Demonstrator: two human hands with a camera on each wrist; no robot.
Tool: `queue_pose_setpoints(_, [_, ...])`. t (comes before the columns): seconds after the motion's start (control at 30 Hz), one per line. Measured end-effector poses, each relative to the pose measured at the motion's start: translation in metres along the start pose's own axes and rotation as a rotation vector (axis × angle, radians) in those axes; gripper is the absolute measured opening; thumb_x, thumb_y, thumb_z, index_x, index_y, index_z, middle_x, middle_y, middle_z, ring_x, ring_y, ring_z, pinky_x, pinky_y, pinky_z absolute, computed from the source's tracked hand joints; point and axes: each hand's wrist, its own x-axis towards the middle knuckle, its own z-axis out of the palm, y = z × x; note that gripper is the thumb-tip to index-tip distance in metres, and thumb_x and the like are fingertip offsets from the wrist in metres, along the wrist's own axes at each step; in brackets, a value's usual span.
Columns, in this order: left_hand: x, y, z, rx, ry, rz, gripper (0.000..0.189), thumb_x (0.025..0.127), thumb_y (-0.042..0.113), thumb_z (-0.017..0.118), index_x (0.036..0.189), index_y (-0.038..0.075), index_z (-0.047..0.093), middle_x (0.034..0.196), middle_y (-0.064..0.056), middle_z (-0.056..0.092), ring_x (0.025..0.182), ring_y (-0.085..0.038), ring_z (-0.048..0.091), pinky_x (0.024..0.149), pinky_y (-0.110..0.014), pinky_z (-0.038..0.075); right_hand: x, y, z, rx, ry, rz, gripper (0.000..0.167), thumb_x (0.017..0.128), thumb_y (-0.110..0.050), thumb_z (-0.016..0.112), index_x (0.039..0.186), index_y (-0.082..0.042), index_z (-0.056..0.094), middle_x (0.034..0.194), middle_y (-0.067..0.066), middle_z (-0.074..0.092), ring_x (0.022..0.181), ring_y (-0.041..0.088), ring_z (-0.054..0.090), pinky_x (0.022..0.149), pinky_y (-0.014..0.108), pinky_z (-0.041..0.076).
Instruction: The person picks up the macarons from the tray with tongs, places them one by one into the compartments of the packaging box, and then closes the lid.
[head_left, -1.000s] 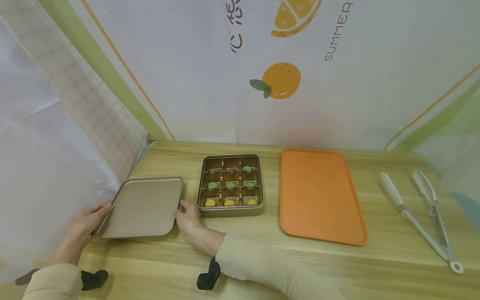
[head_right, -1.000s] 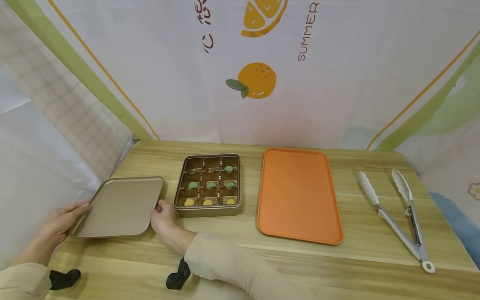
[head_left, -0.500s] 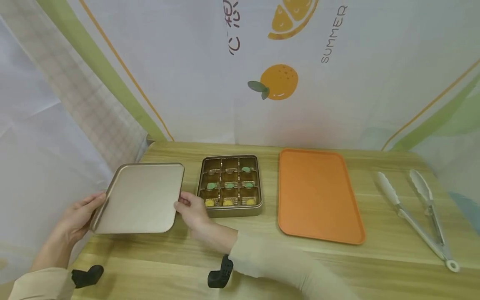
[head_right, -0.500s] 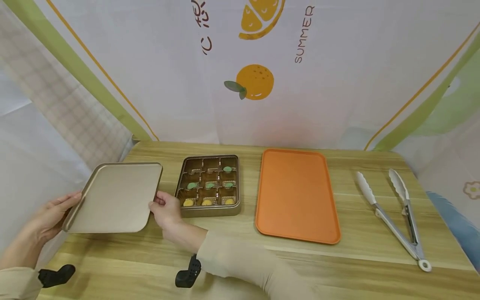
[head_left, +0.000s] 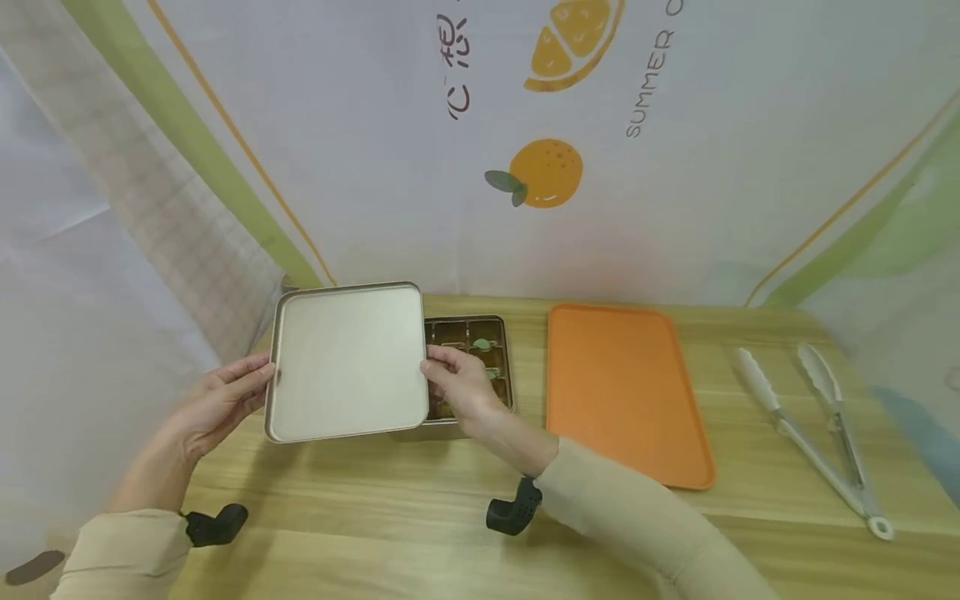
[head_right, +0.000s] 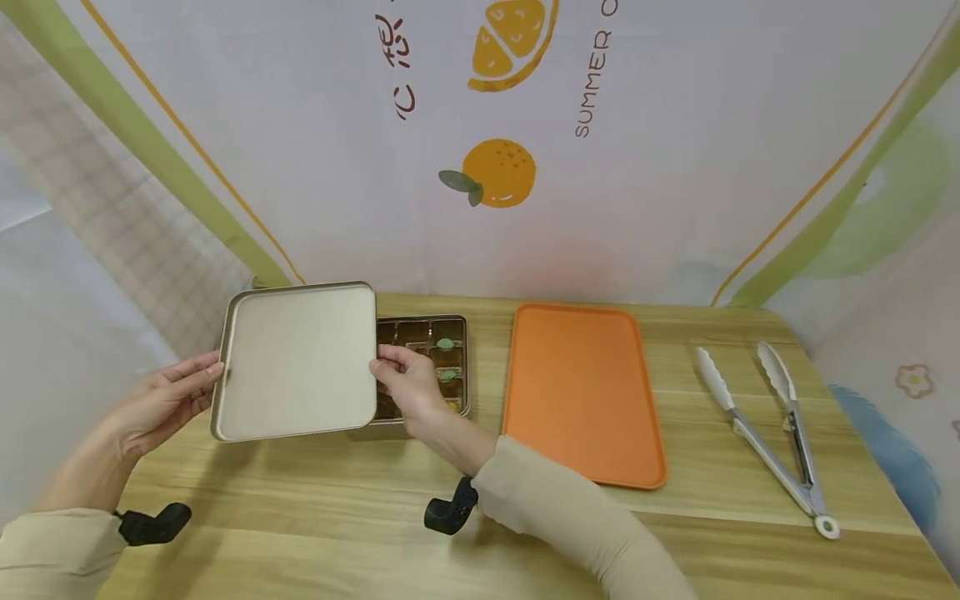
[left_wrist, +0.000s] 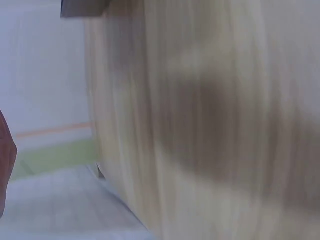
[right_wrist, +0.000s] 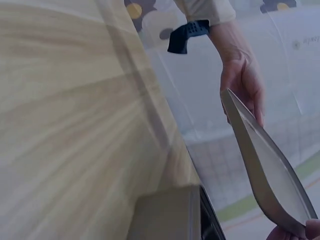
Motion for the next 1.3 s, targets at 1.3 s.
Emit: queue_pose_setpoints(1.3, [0.063, -0.020, 0.117, 0.108, 0.299, 0.409, 0.036, 0.084, -0.014, 0.060, 0.097, 0.017, 0.075, 0.100, 0.018, 0.069, 0.100, 0.001, 0.061, 0.084, -0.014, 0.048, -0.006, -0.032, -0.102, -0.305, 0.195, -0.362, 0.030, 0.095, -0.003, 0.052, 0.124, 0.003, 0.059, 0.115, 0.021, 0.063, 0.096, 0.022, 0.064, 0.078, 0.027, 0.054])
